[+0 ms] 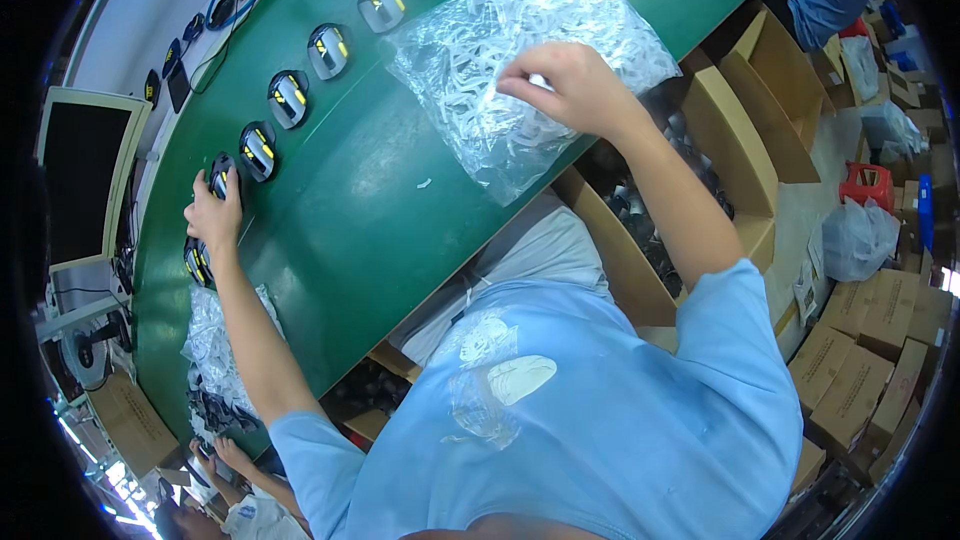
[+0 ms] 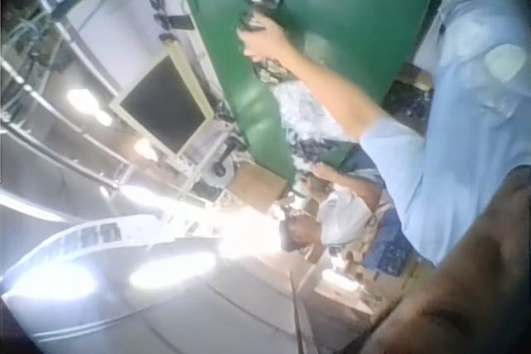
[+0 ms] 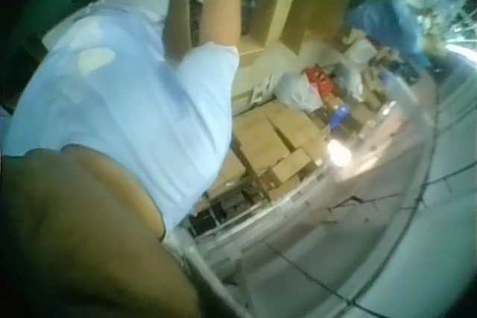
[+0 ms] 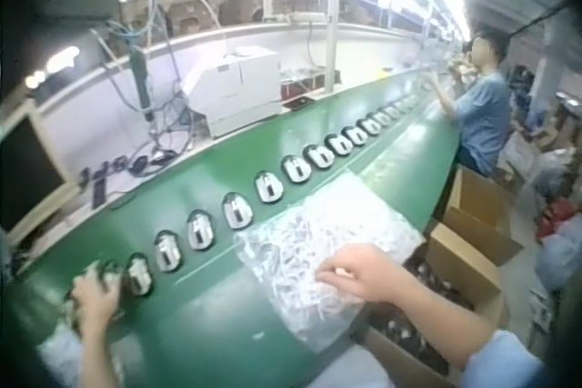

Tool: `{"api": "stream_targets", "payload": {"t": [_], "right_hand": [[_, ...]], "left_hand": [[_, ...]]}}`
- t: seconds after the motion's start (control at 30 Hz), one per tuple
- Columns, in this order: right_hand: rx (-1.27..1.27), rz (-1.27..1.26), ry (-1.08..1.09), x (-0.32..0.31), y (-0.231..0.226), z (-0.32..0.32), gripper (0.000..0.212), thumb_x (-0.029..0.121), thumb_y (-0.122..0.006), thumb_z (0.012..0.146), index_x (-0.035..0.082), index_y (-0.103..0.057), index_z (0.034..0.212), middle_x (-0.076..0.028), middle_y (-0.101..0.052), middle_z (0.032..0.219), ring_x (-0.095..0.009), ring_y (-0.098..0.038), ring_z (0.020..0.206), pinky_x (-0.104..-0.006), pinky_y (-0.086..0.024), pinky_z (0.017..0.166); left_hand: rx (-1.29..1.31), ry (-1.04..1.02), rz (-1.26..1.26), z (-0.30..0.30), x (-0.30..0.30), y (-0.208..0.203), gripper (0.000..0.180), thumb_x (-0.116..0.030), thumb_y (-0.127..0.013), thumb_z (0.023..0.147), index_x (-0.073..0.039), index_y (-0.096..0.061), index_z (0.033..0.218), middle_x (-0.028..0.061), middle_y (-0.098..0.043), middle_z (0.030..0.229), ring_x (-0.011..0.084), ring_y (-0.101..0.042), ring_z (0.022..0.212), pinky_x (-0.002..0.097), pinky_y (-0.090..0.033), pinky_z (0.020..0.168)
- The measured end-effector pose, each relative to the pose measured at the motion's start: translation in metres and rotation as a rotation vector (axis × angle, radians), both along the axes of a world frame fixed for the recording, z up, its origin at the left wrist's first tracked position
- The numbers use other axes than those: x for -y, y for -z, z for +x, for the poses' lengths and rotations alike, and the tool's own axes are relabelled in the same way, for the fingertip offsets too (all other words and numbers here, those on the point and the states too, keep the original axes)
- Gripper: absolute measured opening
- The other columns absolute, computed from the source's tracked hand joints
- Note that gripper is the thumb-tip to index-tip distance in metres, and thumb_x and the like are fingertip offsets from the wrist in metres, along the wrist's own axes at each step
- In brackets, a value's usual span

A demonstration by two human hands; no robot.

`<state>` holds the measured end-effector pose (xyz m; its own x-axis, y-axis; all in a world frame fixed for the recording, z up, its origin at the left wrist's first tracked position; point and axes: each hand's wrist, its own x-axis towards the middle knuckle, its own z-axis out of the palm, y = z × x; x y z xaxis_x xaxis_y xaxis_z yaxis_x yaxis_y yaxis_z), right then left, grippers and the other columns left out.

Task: The person assembles computer mice by fitting top covers onto mouse bodies by hand and placing the assembled mice on the conveyor belt.

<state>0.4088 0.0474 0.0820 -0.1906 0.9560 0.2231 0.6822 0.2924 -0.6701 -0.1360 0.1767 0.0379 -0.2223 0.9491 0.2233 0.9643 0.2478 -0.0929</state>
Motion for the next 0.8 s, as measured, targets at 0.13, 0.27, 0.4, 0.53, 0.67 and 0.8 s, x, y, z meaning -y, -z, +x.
{"api": "stream_targets", "payload": {"t": [0.13,0.27,0.4,0.53,0.67,0.8], "right_hand": [[0.322,0.205,-0.091,-0.039,0.036,-0.007,0.02,0.029,-0.078,0.095,0.01,-0.08,0.101,-0.008,-0.078,0.094,-0.032,-0.074,0.091,-0.0455,-0.058,0.08],[0.514,-0.101,-0.075,-0.068,0.043,-0.013,0.023,0.034,-0.077,0.094,0.014,-0.081,0.105,-0.008,-0.079,0.097,-0.034,-0.075,0.096,-0.0479,-0.06,0.087],[0.479,-0.033,-0.16,-0.07,0.046,-0.009,0.022,0.031,-0.075,0.094,0.012,-0.079,0.104,-0.009,-0.079,0.096,-0.034,-0.074,0.095,-0.0484,-0.059,0.085],[0.186,0.057,-0.162,-0.049,0.032,-0.022,0.015,0.021,-0.075,0.096,0.006,-0.075,0.099,-0.01,-0.075,0.092,-0.032,-0.072,0.089,-0.044,-0.057,0.076],[0.119,0.215,-0.294,-0.019,0.005,-0.074,0.012,0.02,-0.074,0.096,0.01,-0.075,0.1,-0.011,-0.075,0.088,-0.033,-0.073,0.086,-0.0435,-0.058,0.074],[0.235,0.246,-0.293,-0.042,0.018,-0.103,0.01,0.02,-0.075,0.096,0.01,-0.075,0.098,-0.01,-0.074,0.086,-0.034,-0.071,0.085,-0.0458,-0.057,0.074]], "left_hand": [[0.265,0.548,0.185,0.066,0.071,-0.014,0.071,-0.047,-0.082,0.093,-0.008,-0.061,0.149,0.0137,-0.074,0.122,0.0363,-0.061,0.116,0.0521,-0.045,0.102],[0.328,0.725,0.066,0.123,0.149,-0.004,0.073,-0.033,-0.085,0.087,-0.003,-0.06,0.149,0.011,-0.071,0.127,0.0343,-0.057,0.119,0.051,-0.033,0.114],[0.452,0.717,0.019,0.143,0.188,0.015,0.072,-0.027,-0.086,0.086,-0.002,-0.059,0.147,0.015,-0.068,0.132,0.0369,-0.056,0.121,0.0517,-0.035,0.114],[0.57,0.669,0.059,0.14,0.198,0.028,0.07,-0.022,-0.086,0.086,-0.001,-0.059,0.147,0.016,-0.066,0.135,0.0387,-0.056,0.123,0.0514,-0.038,0.113],[0.609,0.689,0.104,0.146,0.194,0.031,0.069,-0.021,-0.087,0.085,-0.001,-0.06,0.144,0.0161,-0.066,0.137,0.0396,-0.055,0.125,0.0508,-0.039,0.112],[0.618,0.708,0.131,0.143,0.19,0.034,0.07,-0.026,-0.089,0.083,-0.002,-0.061,0.143,0.0148,-0.067,0.136,0.0374,-0.056,0.124,0.0495,-0.039,0.112]]}}
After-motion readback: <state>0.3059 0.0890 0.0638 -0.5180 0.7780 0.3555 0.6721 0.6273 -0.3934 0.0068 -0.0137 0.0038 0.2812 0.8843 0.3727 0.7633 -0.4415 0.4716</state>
